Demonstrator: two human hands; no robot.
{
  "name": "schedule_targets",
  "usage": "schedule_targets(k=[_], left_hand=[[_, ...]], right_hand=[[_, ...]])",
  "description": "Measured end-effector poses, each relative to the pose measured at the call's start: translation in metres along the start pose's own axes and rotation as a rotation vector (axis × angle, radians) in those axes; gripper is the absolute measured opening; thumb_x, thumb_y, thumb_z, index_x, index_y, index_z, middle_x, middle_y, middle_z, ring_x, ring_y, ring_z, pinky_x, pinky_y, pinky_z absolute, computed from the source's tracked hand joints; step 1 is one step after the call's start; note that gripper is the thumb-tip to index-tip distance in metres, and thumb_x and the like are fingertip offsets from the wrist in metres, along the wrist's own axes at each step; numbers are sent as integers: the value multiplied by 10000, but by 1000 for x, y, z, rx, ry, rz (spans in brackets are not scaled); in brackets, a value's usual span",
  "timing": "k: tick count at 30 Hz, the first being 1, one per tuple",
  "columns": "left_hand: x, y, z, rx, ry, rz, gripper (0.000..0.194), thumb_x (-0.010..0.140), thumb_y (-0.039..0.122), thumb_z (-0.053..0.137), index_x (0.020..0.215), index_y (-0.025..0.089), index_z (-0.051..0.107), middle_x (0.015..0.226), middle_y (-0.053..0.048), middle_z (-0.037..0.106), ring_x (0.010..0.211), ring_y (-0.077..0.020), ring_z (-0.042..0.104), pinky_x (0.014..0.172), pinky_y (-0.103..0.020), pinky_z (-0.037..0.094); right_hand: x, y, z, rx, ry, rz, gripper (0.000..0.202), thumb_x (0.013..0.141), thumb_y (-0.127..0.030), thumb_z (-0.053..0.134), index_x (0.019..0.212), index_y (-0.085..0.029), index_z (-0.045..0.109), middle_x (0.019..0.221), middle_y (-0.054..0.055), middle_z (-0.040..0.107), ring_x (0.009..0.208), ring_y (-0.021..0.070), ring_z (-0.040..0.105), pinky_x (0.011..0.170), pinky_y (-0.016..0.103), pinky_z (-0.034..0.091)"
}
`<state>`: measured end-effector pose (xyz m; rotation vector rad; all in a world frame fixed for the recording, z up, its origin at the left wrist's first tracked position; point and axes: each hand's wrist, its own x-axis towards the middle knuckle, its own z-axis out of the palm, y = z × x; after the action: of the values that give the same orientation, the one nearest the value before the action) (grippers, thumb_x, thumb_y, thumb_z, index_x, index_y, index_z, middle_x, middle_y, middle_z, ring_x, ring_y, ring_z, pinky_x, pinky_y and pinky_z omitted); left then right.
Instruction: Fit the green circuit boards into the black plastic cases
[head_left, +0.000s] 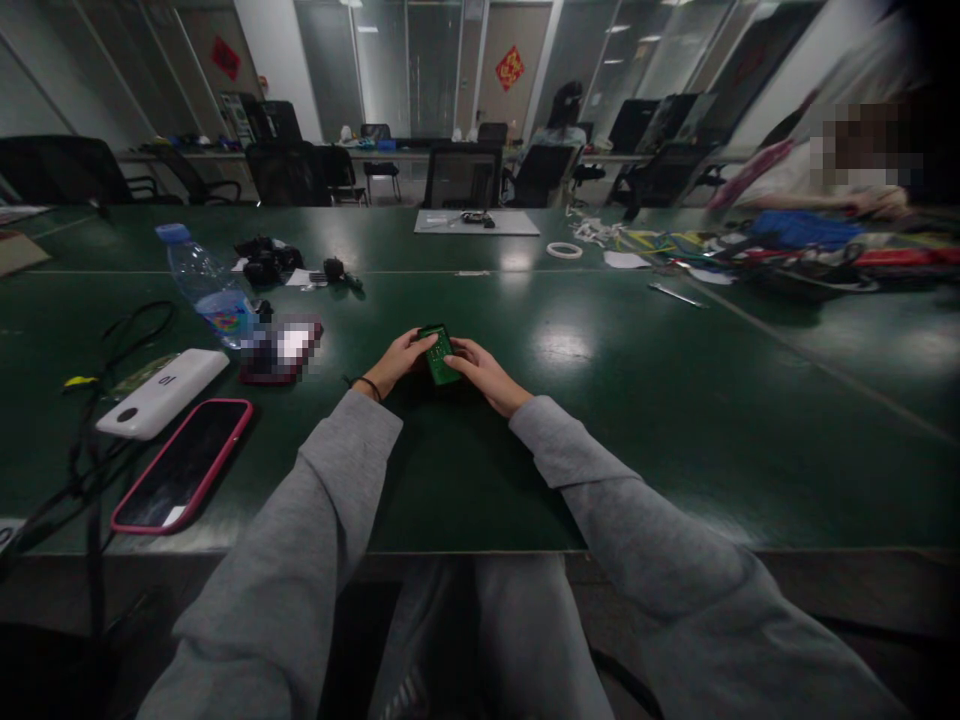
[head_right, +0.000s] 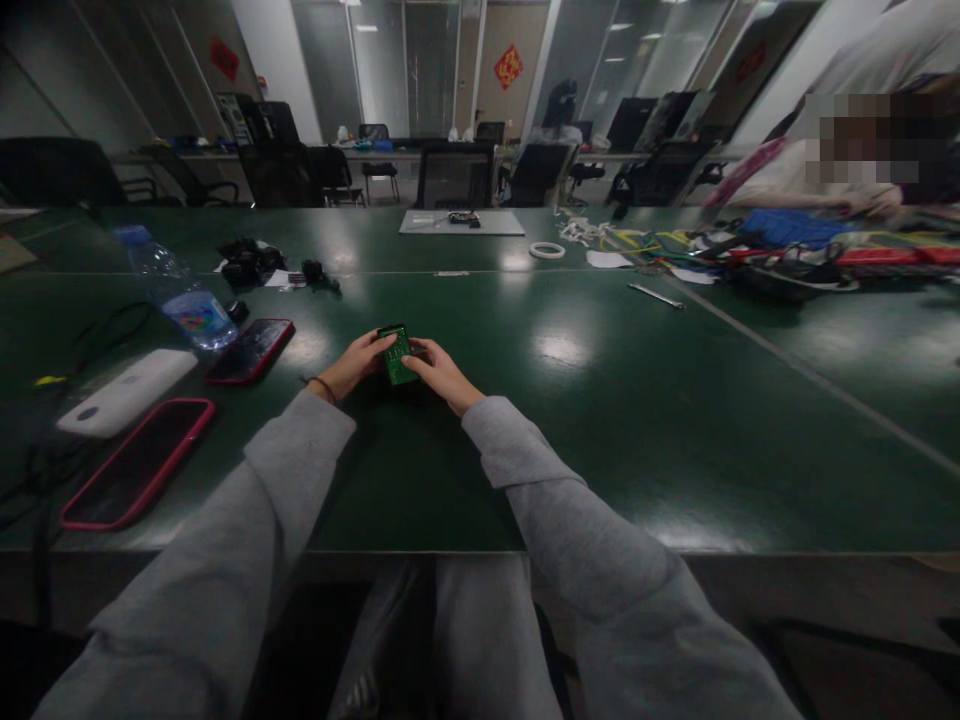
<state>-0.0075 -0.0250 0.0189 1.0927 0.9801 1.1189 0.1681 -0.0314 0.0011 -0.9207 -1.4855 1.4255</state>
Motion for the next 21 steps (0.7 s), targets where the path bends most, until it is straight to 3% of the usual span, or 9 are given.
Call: schedule_targets(k=[14,21], left_hand=[[-3,2,1,-31,-5,34,262,787,312,709,1015,194,656,995,-44,672,877,-172,628,793,-301,490],[-3,2,-1,1,-33,78,373,755,350,728,1098,219,657,1077,-48,673,943,-197,634,814,-316,489]], right_hand=[[-2,-2,3,-27,-28,-38,523,802,-314,686,1268,-180,490,1244,100,589,1188,215,558,1087,434,436],[-3,-3,3,-23,-5,-10,612,799,-315,689,1343,-200,433,1268,99,577,1210,216,549,1102,440,424]])
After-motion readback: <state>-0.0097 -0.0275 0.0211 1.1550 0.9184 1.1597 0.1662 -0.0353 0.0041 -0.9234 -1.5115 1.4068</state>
